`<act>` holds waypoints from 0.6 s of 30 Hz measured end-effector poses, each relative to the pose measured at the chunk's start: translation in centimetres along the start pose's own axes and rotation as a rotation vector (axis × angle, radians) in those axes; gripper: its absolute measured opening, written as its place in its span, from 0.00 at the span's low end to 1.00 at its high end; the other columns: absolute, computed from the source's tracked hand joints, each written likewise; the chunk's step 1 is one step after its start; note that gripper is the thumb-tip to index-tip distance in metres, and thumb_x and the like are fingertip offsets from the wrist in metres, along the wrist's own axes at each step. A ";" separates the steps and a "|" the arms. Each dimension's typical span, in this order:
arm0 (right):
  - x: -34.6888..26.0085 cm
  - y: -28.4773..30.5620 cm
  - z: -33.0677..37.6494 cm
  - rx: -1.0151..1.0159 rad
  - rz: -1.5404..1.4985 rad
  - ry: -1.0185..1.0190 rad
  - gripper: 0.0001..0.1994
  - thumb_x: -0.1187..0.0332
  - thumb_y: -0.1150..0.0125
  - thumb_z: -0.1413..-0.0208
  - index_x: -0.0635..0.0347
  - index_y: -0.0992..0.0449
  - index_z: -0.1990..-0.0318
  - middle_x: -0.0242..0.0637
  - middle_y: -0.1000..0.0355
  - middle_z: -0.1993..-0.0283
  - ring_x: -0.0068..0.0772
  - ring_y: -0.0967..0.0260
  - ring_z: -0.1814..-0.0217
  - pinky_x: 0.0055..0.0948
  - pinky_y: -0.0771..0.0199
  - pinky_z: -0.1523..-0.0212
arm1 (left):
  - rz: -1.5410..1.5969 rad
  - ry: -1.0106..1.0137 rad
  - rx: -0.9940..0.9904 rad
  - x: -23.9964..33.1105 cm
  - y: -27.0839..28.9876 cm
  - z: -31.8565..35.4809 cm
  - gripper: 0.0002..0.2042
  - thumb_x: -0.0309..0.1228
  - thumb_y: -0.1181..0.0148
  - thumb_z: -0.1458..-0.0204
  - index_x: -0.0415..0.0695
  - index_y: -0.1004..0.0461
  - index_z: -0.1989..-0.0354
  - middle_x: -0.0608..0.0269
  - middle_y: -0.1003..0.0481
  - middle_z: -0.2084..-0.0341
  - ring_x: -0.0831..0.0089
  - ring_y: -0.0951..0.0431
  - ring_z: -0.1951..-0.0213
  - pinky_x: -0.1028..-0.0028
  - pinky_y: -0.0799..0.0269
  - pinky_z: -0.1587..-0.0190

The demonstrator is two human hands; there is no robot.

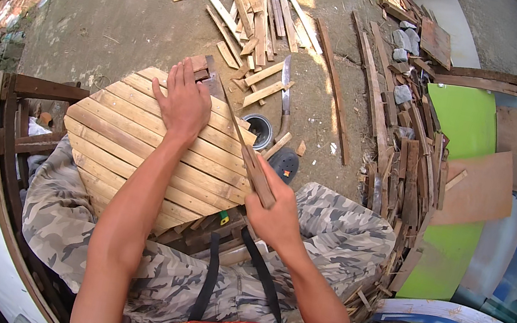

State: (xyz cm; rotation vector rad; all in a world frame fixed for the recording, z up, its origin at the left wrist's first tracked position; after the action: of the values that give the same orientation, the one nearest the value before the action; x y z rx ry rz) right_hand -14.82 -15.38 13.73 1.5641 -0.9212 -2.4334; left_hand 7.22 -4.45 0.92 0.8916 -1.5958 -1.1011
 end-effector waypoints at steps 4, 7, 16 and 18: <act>4.9 -7.0 -13.2 -0.025 -0.188 -0.095 0.33 0.68 0.42 0.50 0.72 0.31 0.34 0.66 0.21 0.61 0.62 0.22 0.56 0.43 0.24 0.49 | 0.011 -0.027 0.040 0.0 0.6 -0.2 0.29 0.38 0.53 0.36 0.41 0.41 0.26 0.56 0.33 0.31 0.64 0.39 0.27 0.42 0.62 0.24; 2.2 -4.5 -7.7 -0.047 -0.189 -0.025 0.32 0.68 0.43 0.48 0.71 0.32 0.33 0.65 0.21 0.58 0.59 0.21 0.54 0.41 0.24 0.47 | 0.012 -0.026 0.059 -0.1 0.5 -0.1 0.29 0.38 0.52 0.36 0.42 0.41 0.27 0.57 0.32 0.31 0.64 0.39 0.27 0.42 0.61 0.25; -2.9 3.7 4.9 -0.103 -0.083 -0.200 0.32 0.76 0.44 0.48 0.70 0.33 0.32 0.58 0.23 0.43 0.43 0.22 0.41 0.30 0.27 0.40 | 0.001 -0.007 0.038 0.1 0.3 0.1 0.29 0.38 0.54 0.35 0.42 0.43 0.25 0.57 0.33 0.31 0.63 0.41 0.26 0.43 0.63 0.24; -1.3 -0.1 -3.9 -0.080 -0.143 -0.143 0.28 0.70 0.43 0.48 0.74 0.28 0.38 0.58 0.20 0.58 0.44 0.23 0.65 0.35 0.24 0.57 | 0.017 -0.007 0.041 0.2 0.6 0.0 0.29 0.38 0.54 0.35 0.41 0.43 0.25 0.56 0.33 0.31 0.63 0.40 0.26 0.43 0.63 0.24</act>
State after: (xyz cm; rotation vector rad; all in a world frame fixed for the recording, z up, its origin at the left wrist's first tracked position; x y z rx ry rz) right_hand -10.85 -16.49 13.61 1.4941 -0.7445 -2.6748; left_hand 7.15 -4.42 1.56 0.9009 -1.6336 -1.0641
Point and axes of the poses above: each hand's wrist, its own z-axis away from the middle knuckle, its own y-axis out of the back of the hand, x = y × z, the point moved 9 cm from there along -z, towards the middle knuckle
